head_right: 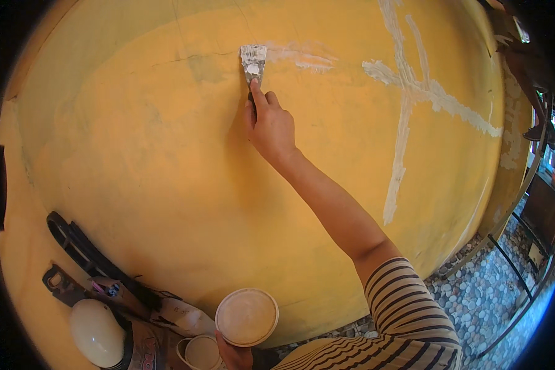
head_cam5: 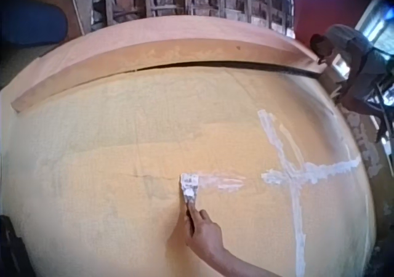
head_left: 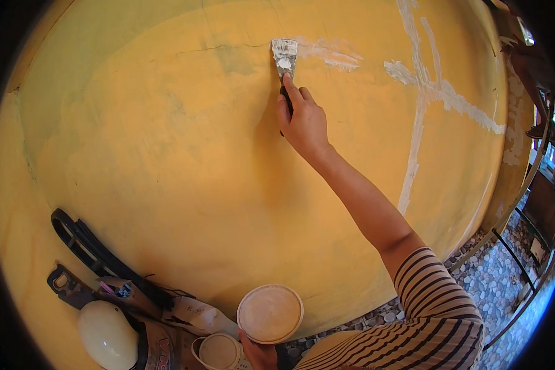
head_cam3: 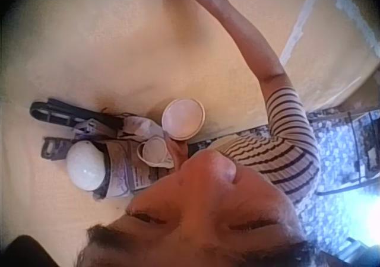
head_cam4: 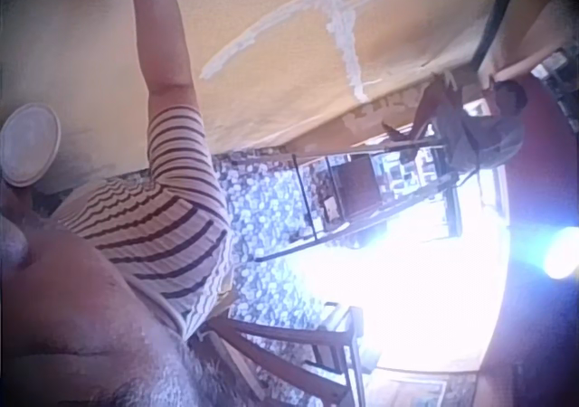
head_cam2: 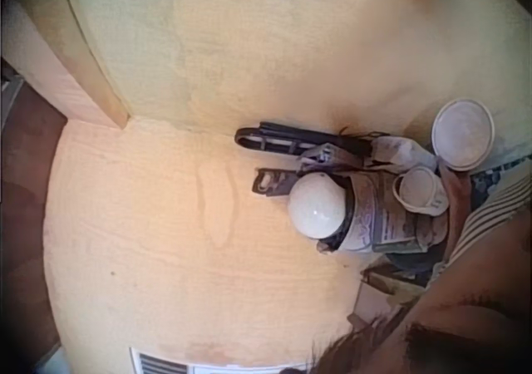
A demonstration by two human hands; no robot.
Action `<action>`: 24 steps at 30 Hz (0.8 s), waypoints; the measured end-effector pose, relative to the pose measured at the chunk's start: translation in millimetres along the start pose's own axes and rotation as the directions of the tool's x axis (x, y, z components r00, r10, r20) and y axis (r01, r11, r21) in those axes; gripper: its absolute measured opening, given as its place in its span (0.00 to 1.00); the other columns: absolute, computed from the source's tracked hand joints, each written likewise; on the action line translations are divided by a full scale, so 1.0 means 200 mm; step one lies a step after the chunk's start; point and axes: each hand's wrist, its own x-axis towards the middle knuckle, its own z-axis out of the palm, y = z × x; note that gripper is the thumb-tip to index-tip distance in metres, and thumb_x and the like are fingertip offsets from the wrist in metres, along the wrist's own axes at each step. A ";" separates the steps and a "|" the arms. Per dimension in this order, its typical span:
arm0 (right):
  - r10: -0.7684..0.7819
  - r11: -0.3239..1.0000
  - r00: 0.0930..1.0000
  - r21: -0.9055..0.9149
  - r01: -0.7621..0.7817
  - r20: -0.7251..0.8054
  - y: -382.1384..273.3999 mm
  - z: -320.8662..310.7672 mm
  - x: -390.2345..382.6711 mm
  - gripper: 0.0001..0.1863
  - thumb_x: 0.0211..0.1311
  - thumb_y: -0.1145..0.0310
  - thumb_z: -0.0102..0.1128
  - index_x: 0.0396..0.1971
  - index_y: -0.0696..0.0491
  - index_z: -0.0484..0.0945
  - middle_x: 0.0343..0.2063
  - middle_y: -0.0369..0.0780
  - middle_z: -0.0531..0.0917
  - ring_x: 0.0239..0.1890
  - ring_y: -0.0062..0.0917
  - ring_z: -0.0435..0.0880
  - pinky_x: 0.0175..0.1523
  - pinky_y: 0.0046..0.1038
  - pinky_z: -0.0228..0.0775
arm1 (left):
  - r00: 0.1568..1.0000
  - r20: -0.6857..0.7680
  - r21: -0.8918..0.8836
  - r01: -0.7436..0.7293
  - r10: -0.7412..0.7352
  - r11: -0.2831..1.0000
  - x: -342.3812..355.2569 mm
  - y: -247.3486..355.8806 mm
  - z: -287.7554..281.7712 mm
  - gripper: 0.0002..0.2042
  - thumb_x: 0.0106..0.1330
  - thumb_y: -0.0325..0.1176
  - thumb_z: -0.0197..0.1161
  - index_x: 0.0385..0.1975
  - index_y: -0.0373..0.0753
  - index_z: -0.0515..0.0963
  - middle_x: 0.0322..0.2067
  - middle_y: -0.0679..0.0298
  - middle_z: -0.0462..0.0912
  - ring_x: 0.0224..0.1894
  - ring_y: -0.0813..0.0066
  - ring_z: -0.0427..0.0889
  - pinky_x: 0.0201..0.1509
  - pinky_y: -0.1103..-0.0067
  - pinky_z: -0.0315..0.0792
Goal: The person carries a lid with wall putty and a putty knife, walks over to a wall, scoops putty onto the knife, and applies it over cracks on the wall.
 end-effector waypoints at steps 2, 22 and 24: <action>-0.021 1.000 1.000 0.015 0.021 -0.005 0.02 0.01 -0.05 0.25 0.66 0.68 0.56 0.61 0.60 0.71 0.26 0.44 0.76 0.17 0.37 0.76 0.21 0.37 0.70 | 1.000 -0.002 -0.032 0.013 -0.013 0.999 0.00 0.00 0.02 0.21 0.75 0.44 0.49 0.60 0.36 0.70 0.55 0.54 0.78 0.56 0.59 0.77 0.61 0.64 0.71; -0.016 1.000 1.000 -0.004 0.016 -0.017 0.04 0.01 0.00 0.25 0.66 0.70 0.56 0.62 0.61 0.69 0.27 0.45 0.75 0.15 0.39 0.75 0.20 0.38 0.70 | 0.833 0.409 0.501 -0.546 0.373 0.672 0.00 -0.02 0.04 0.26 0.61 0.43 0.70 0.51 0.31 0.73 0.45 0.50 0.81 0.48 0.55 0.79 0.53 0.66 0.72; -0.047 0.999 0.999 0.001 0.047 0.025 0.02 0.02 -0.06 0.25 0.67 0.69 0.55 0.62 0.61 0.69 0.27 0.46 0.75 0.16 0.39 0.76 0.20 0.39 0.71 | 0.840 0.397 0.523 -0.538 0.369 0.661 -0.01 -0.02 0.04 0.25 0.61 0.43 0.70 0.51 0.31 0.73 0.45 0.50 0.81 0.48 0.56 0.79 0.53 0.66 0.72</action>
